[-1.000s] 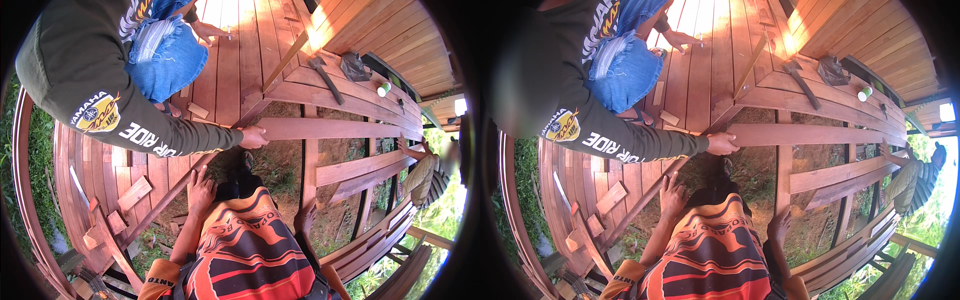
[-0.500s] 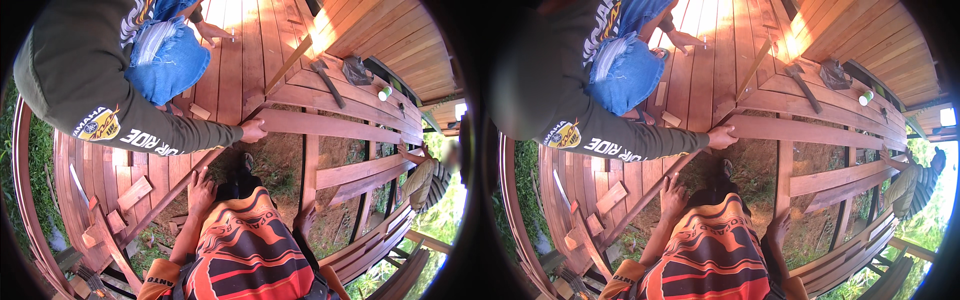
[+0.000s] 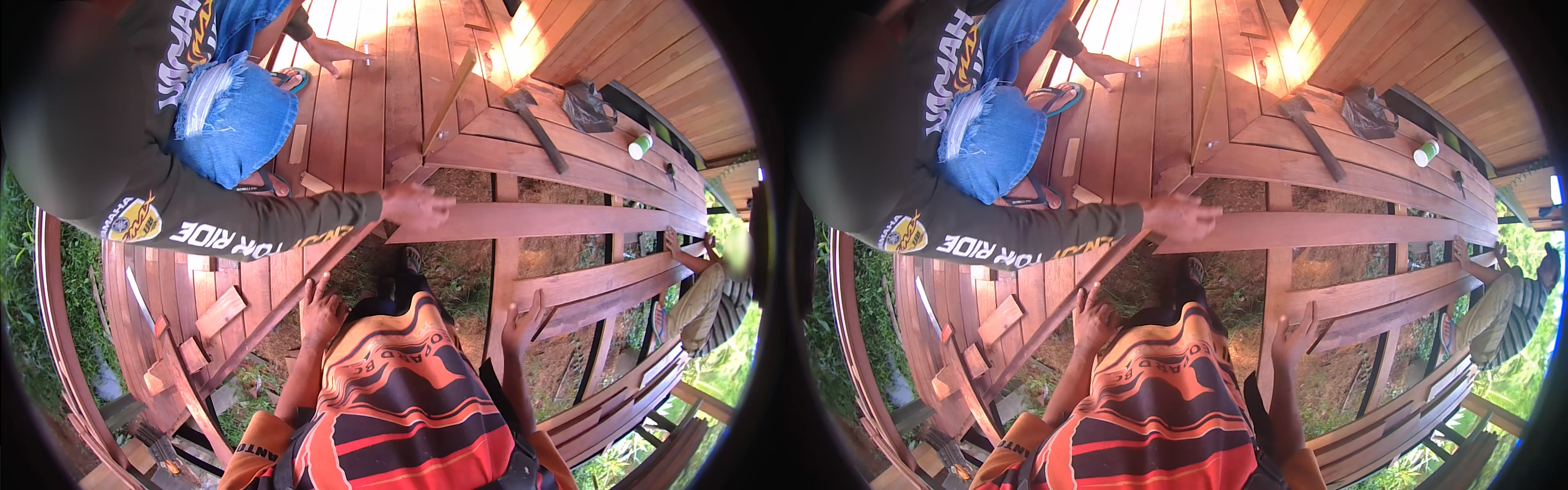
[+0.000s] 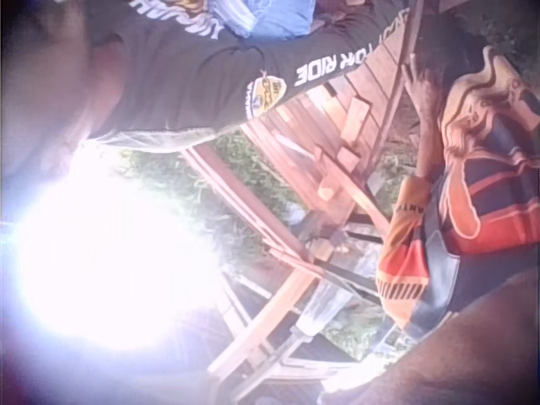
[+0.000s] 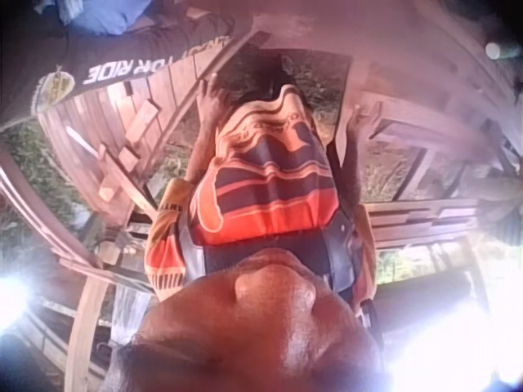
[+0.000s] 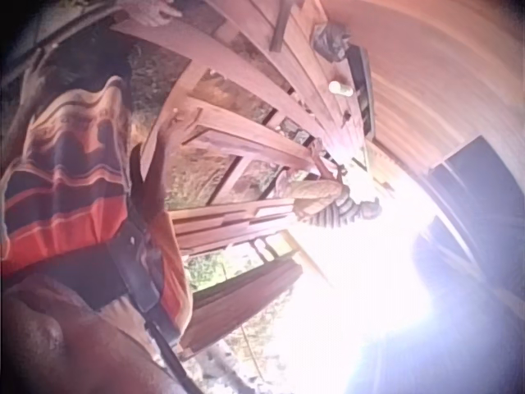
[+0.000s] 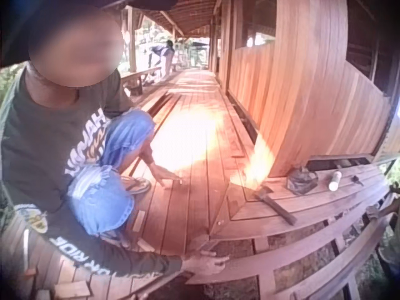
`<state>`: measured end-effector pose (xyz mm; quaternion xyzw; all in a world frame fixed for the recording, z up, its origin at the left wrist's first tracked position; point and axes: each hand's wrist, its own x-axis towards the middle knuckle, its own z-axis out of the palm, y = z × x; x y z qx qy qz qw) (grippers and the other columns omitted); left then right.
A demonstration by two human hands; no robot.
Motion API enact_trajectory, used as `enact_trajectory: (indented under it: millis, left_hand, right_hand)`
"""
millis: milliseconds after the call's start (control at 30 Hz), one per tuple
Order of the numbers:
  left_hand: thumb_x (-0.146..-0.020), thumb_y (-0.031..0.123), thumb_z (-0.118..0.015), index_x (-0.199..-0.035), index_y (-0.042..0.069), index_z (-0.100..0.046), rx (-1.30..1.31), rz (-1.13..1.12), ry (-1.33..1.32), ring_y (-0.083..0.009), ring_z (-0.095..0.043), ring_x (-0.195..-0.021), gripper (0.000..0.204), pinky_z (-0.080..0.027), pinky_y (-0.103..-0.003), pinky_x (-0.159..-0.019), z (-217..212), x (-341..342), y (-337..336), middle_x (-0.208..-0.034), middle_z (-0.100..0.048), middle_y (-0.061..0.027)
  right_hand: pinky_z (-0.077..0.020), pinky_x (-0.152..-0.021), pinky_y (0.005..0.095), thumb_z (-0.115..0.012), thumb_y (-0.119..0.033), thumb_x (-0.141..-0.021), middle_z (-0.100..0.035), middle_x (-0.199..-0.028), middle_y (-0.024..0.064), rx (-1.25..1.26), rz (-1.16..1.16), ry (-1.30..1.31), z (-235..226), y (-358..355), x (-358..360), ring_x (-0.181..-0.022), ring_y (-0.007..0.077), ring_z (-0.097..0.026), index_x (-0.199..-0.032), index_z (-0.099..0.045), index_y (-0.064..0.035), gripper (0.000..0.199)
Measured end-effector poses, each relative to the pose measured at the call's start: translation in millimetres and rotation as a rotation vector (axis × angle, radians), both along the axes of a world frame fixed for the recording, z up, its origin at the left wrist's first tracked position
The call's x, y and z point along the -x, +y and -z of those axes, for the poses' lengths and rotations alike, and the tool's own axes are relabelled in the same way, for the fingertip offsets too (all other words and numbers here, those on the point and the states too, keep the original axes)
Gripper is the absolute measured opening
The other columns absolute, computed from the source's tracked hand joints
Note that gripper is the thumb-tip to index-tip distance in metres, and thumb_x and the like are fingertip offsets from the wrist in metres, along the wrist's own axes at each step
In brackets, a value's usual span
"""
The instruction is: The person uses a hammer to drive nails into wooden planks on a partially built wooden structure. They position small wooden pieces and strike them with the hammer while another person assists nearby.
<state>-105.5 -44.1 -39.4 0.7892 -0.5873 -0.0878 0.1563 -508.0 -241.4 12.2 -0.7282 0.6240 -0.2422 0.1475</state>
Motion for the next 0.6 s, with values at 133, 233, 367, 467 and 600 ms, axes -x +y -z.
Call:
enact_trajectory:
  millis: [133,233,367,467,600]
  left_hand:
    - [-0.079,0.019,-0.075,-0.095,0.006,-0.07,-0.001,0.049,-0.068,-0.0296,-0.04,-0.144,0.022,-0.023,-0.057,-0.122,8,-1,-2,-0.121,-0.069,-0.009]
    - [-0.078,0.022,-0.076,-0.1,0.004,-0.071,-0.05,0.081,-0.112,-0.0321,-0.037,-0.146,0.028,-0.021,-0.059,-0.122,7,1,0,-0.13,-0.064,-0.011]
    - [-0.079,0.025,-0.075,-0.102,0.003,-0.071,-0.162,0.06,-0.139,-0.0349,-0.033,-0.147,0.031,-0.02,-0.062,-0.122,10,5,4,-0.135,-0.061,-0.0127]
    - [-0.078,0.023,-0.073,-0.101,0.003,-0.072,-0.154,0.046,-0.131,-0.0355,-0.033,-0.147,0.03,-0.02,-0.062,-0.121,11,8,3,-0.136,-0.059,-0.0163]
    - [-0.077,0.018,-0.072,-0.105,0.003,-0.072,-0.144,-0.019,-0.08,-0.0387,-0.034,-0.146,0.031,-0.02,-0.063,-0.121,1,25,1,-0.137,-0.058,-0.018]
  right_hand:
    - [-0.0327,-0.113,0.0545,-0.065,-0.018,-0.091,-0.041,-0.149,0.0283,0.012,-0.099,-0.046,11,-31,8,-0.138,0.0467,-0.039,-0.147,-0.038,0.0043,0.065]
    - [-0.0325,-0.113,0.0539,-0.066,-0.016,-0.09,-0.042,-0.148,0.0271,-0.038,-0.154,0.051,11,-46,13,-0.137,0.0465,-0.039,-0.146,-0.039,0.0045,0.066]
    - [-0.0313,-0.113,0.0544,-0.067,-0.018,-0.088,-0.042,-0.148,0.0264,-0.009,-0.19,0.096,29,-78,18,-0.136,0.0458,-0.04,-0.145,-0.041,0.0039,0.067]
    - [-0.0308,-0.113,0.0547,-0.067,-0.022,-0.088,-0.042,-0.149,0.0254,-0.001,-0.194,0.112,32,-95,18,-0.135,0.0446,-0.041,-0.144,-0.042,0.0033,0.067]
    - [-0.0311,-0.112,0.0544,-0.065,-0.026,-0.09,-0.042,-0.149,0.024,0.008,-0.255,0.139,33,-116,8,-0.134,0.0432,-0.042,-0.144,-0.043,0.003,0.065]
